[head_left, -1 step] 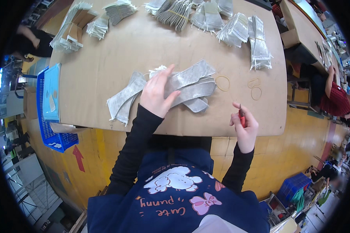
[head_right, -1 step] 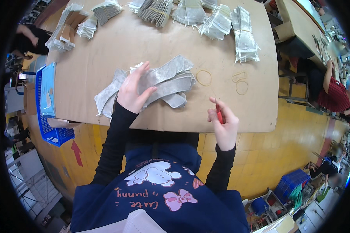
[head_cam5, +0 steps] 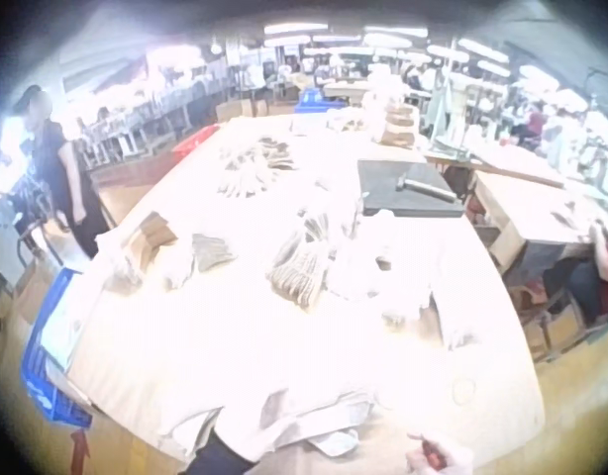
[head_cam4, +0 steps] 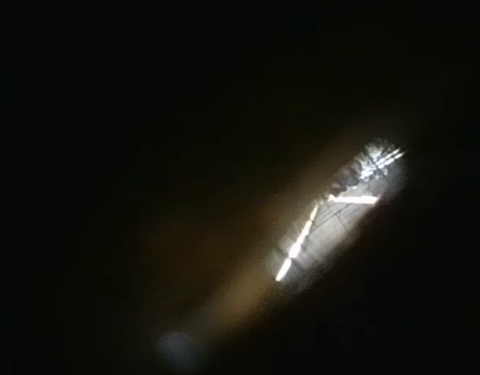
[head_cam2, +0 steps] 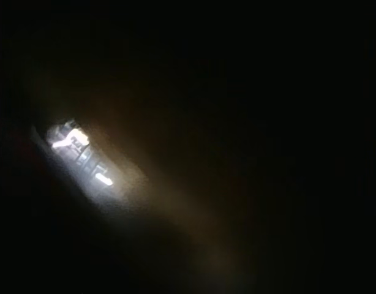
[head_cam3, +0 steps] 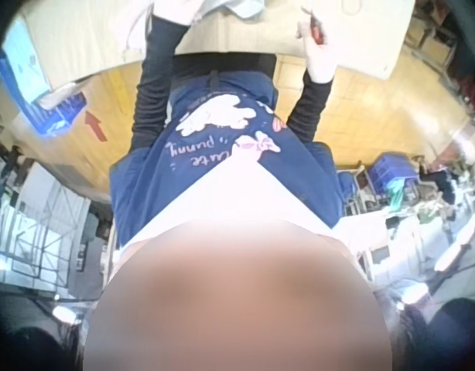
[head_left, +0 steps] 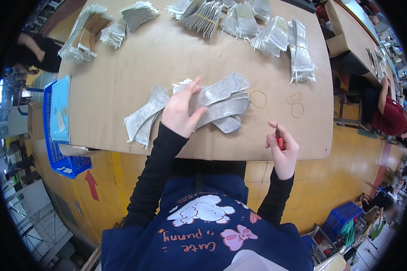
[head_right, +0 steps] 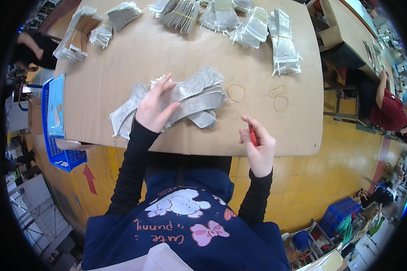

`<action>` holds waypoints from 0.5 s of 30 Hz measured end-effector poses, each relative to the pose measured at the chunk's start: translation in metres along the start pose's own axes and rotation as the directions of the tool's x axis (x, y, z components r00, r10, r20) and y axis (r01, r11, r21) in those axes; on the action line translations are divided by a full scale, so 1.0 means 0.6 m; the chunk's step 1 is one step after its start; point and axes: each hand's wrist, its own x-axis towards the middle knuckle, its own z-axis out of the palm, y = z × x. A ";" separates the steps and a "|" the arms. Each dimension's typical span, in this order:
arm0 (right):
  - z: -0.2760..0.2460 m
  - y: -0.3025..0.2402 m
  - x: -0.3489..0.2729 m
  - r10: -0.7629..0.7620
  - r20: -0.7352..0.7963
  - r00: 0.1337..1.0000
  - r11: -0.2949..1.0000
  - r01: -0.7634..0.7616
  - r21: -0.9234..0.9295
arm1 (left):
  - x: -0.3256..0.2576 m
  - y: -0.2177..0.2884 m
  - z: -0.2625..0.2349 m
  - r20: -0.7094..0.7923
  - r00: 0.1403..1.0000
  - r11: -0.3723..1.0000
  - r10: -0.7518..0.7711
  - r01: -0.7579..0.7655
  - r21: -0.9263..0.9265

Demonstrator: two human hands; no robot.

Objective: The person repeatedly picks up small white fabric pieces from a table and uses red-handled scissors to trim edges. Trimmed pieces are placed back on the table in a growing pile. The person handles the fabric one at a time and continues the trimming process throughout the clip.

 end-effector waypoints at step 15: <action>0.037 -0.023 0.041 -0.152 0.123 0.981 0.983 0.138 0.118 | -0.001 0.012 -0.001 -0.126 0.966 0.974 0.226 -0.225 0.024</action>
